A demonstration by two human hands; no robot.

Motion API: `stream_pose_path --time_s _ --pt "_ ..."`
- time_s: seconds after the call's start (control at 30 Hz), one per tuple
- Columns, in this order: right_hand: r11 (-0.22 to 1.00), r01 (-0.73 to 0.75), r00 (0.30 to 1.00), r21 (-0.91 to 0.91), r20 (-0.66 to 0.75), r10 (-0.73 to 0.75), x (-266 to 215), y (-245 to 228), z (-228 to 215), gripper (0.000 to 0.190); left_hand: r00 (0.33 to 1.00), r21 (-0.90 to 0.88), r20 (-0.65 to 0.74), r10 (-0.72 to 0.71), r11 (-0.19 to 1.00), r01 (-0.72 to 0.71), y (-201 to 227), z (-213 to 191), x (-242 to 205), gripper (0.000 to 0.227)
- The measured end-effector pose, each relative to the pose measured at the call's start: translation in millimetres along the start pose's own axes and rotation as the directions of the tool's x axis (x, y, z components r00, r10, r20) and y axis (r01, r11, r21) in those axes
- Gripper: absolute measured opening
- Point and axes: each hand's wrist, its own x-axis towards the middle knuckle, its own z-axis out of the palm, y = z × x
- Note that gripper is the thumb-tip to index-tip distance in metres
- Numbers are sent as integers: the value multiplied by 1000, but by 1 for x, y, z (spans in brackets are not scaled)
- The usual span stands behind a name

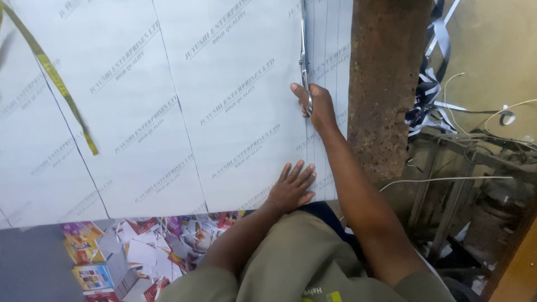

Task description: The person uses large scissors to cut a large sheet of white paper on a table. They hold the paper with one hand and cut along a marked line with the other, separating the sheet into smaller pieces.

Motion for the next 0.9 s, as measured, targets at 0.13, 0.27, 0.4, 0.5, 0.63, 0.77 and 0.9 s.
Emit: stream_pose_path --time_s 0.13,0.27,0.4,0.5,0.63,0.77,0.9 --pt "1000 21 1000 6 6 -21 9 -19 0 47 999 -5 38 -14 1000 15 1 0 -3 64" --pt "998 48 999 41 12 -49 27 -30 1 48 999 9 52 -11 1000 11 0 -1 -2 65" --pt "996 67 997 56 25 -69 39 -50 2 48 998 -1 61 -17 1000 17 -1 0 -2 66" --pt "996 67 997 67 31 -69 58 -55 3 49 998 -6 66 -16 1000 16 -1 -5 0 65" --pt "995 81 996 64 30 -83 69 -69 5 48 997 -14 77 -22 1000 23 -2 -6 1 65" --pt "994 81 996 69 41 -84 84 -82 5 47 997 -16 78 -20 1000 22 -3 -4 1 62" --pt "996 59 997 68 41 -62 98 -100 7 47 997 -1 79 -7 1000 7 -4 -8 3 65"
